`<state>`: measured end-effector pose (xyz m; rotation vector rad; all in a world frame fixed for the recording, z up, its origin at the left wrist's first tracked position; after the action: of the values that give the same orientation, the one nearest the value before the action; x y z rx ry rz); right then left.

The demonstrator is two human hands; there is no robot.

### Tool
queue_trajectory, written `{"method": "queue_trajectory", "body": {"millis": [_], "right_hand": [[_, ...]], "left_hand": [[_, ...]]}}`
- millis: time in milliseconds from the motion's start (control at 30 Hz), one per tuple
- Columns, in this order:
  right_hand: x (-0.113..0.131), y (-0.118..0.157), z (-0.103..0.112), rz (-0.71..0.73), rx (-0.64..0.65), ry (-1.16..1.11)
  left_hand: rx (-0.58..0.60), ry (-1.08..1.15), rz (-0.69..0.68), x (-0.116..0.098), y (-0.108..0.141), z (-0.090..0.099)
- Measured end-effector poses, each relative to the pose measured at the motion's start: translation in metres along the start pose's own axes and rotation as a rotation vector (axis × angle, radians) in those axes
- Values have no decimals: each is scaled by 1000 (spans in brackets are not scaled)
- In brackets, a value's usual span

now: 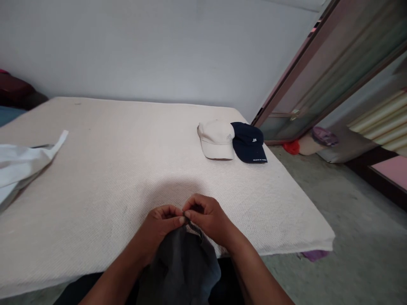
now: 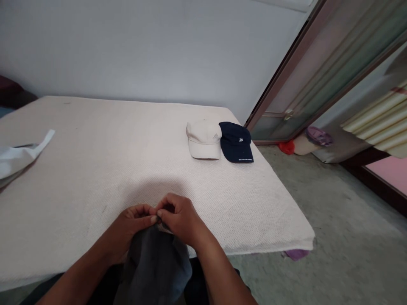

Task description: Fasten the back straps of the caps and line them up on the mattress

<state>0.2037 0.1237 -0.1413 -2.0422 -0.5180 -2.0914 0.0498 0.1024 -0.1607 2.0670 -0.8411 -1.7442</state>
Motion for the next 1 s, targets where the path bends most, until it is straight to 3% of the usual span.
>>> {"method": "queue_trajectory", "body": {"millis": [433,733,1000], "right_hand": [[1,-1,-3,16,-6,-56],[-1,-3,-5,24,-9,-112],[-1,-3,-4,3,45,-212]], "left_hand": [[75,138,79,3,0,-3],[101,86,24,4,-3,-5],[170,179,21,1,1,-8]]}}
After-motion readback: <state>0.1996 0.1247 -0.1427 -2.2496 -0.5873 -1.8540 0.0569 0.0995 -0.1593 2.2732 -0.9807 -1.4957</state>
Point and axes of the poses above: each hand's wrist, its own y-axis away from the middle knuckle, its own z-axis out of the back of the hand, x = y × z, the point moved 2 cm from there along -y, towards the middle knuckle, and after that the axes turned 10 degrees about -y, right-handed, at the moved point
